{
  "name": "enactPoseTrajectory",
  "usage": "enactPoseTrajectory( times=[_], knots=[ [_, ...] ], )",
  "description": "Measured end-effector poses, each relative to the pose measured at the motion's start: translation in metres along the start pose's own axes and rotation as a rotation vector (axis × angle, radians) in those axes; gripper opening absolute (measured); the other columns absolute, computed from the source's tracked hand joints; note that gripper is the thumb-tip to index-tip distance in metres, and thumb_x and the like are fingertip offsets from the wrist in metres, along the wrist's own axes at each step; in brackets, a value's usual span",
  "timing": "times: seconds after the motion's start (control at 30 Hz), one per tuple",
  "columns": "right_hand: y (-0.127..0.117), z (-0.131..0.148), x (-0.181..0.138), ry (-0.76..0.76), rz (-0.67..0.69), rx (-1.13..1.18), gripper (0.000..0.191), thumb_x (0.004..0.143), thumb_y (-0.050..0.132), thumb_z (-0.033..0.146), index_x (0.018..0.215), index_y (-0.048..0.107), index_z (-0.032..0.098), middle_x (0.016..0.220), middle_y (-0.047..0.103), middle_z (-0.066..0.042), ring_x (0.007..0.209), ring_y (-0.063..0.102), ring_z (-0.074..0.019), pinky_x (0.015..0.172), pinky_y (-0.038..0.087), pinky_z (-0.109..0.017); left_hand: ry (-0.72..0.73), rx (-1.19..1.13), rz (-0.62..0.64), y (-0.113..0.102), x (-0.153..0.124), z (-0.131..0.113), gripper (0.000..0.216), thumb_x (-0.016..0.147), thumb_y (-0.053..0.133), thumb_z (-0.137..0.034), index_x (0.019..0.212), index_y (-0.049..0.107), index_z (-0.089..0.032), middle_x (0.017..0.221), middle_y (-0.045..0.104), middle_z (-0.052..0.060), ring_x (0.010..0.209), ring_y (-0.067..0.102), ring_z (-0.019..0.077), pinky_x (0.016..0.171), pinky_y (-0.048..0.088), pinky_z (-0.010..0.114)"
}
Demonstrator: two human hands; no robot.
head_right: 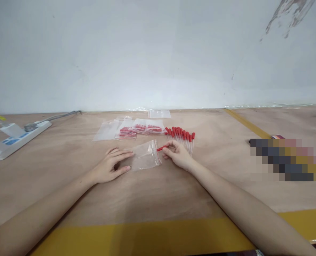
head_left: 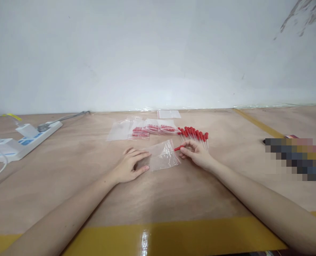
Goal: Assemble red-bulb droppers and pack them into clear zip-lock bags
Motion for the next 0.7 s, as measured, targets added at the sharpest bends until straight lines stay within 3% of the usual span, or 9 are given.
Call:
enactPoseTrajectory(
  times=[0.07,0.17,0.27,0.47,0.7],
  knots=[
    [0.0,0.0,0.0,-0.051,0.145,-0.151,0.022,0.067,0.068,0.026,0.08,0.054,0.017,0.065,0.059,0.003,0.054,0.053,-0.0062,0.053,0.045,-0.019,0.018,-0.014,0.02,0.0,0.0,0.0,0.047,0.083,0.047,-0.045,0.127,0.044,-0.028,0.13,0.048,0.005,0.119,0.042,0.0231,0.104,0.02,0.047],
    [0.0,0.004,0.004,-0.094,0.314,-0.17,0.021,0.066,0.068,0.025,0.08,0.055,0.017,0.091,0.061,-0.002,0.053,0.051,-0.004,0.052,0.044,-0.019,0.034,-0.042,0.064,0.001,0.001,0.002,0.049,0.084,0.045,-0.044,0.13,0.04,-0.028,0.134,0.043,0.005,0.124,0.037,0.023,0.105,0.02,0.047],
    [0.003,0.01,0.01,-0.125,0.376,-0.13,0.02,0.065,0.069,0.023,0.076,0.054,0.017,0.106,0.056,-0.004,0.058,0.053,-0.0041,0.055,0.046,-0.021,0.022,-0.051,0.085,0.001,0.001,0.004,0.05,0.084,0.044,-0.045,0.131,0.038,-0.028,0.135,0.041,0.005,0.126,0.035,0.0231,0.105,0.018,0.049],
    [0.01,0.006,0.02,0.008,0.409,-0.123,0.022,0.066,0.067,0.026,0.083,0.055,0.017,0.064,0.056,0.005,0.051,0.049,-0.0054,0.05,0.041,-0.017,0.033,-0.046,0.121,-0.001,0.0,0.005,0.051,0.086,0.042,-0.045,0.133,0.033,-0.03,0.136,0.04,0.004,0.127,0.034,0.0227,0.106,0.016,0.048],
    [0.009,0.003,0.02,0.057,0.386,-0.176,0.021,0.064,0.069,0.028,0.078,0.061,0.014,0.06,0.059,0.003,0.049,0.049,-0.0054,0.046,0.037,-0.016,0.018,-0.011,0.145,0.001,0.002,0.004,0.051,0.086,0.04,-0.048,0.133,0.034,-0.031,0.137,0.038,0.003,0.128,0.03,0.023,0.106,0.013,0.05]
  ],
)
Point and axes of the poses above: each hand's wrist, its own x-axis towards the middle knuckle, its own y-axis out of the palm, z = x × y, the point moved 1 cm from there along x, towards the middle knuckle
